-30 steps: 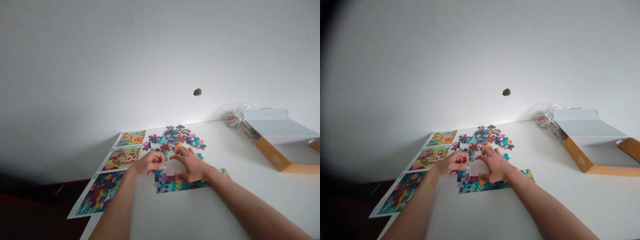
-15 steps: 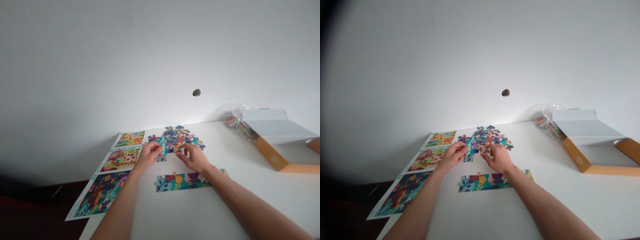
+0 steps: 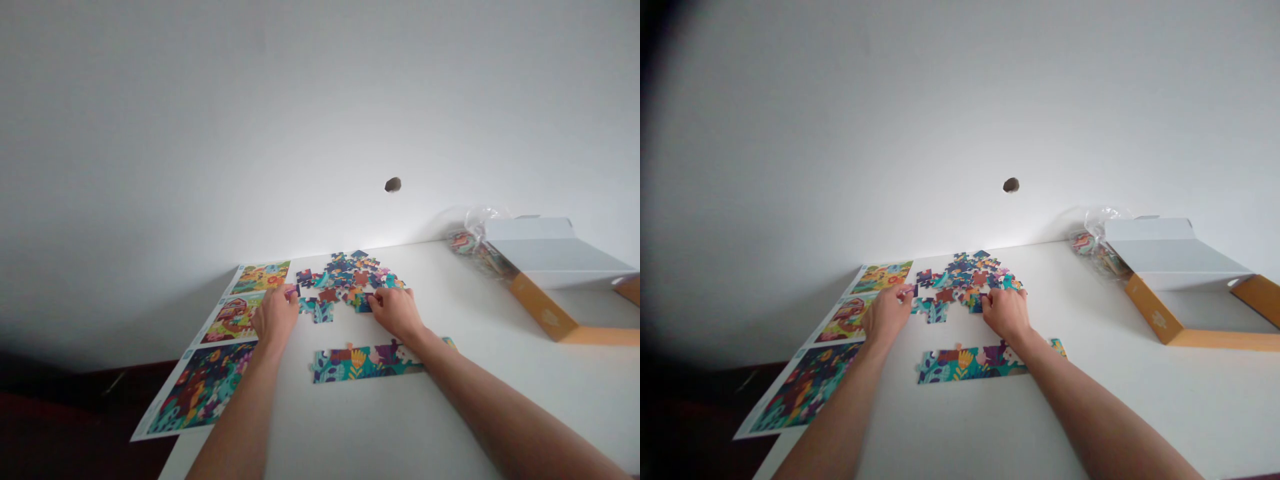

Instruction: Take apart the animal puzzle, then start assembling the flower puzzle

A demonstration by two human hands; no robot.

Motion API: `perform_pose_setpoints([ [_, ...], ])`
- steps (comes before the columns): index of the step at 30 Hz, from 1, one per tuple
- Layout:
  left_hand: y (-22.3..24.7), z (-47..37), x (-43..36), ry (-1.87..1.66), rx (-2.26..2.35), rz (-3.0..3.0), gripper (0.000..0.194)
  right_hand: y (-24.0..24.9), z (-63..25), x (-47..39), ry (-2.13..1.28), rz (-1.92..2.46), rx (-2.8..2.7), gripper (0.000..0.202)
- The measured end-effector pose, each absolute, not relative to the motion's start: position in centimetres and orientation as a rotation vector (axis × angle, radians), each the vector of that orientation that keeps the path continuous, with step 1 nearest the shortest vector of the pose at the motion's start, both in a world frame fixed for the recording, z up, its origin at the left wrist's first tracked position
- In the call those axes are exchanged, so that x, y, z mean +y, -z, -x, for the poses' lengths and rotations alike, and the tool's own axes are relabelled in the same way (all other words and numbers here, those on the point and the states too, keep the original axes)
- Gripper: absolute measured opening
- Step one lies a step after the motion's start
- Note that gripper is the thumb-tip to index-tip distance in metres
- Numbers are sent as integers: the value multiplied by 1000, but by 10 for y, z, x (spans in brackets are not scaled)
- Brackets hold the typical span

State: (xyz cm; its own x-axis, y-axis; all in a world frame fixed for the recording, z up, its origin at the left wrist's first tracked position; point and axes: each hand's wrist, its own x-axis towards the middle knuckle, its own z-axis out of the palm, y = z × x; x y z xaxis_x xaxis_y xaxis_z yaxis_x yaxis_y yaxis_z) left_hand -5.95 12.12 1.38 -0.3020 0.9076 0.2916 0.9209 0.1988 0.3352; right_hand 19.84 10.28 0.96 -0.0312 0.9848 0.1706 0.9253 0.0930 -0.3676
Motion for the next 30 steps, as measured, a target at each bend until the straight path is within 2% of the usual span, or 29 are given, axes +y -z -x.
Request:
perform_pose_setpoints([
  [4,-11,65,122,527,-2404,1797,34,-9,-199,104,-225,1919,-1984,33],
  [8,-4,70,126,481,-2409,1893,38,-9,-202,104,-203,1935,-1980,24],
  [12,-1,73,130,434,-2444,1982,39,-9,-203,104,-165,1915,-1979,26],
  [18,-4,69,132,433,-2441,2015,44,-8,-200,103,-124,1847,-1989,29],
  [25,-4,68,134,626,-2529,1876,68,-6,-199,102,-98,1790,-1989,26],
  [27,-2,70,136,772,-2483,1884,61,-7,-199,102,-106,1774,-1990,26],
  [30,2,74,141,1087,-2403,1903,35,-8,-199,102,-122,1753,-1985,25],
])
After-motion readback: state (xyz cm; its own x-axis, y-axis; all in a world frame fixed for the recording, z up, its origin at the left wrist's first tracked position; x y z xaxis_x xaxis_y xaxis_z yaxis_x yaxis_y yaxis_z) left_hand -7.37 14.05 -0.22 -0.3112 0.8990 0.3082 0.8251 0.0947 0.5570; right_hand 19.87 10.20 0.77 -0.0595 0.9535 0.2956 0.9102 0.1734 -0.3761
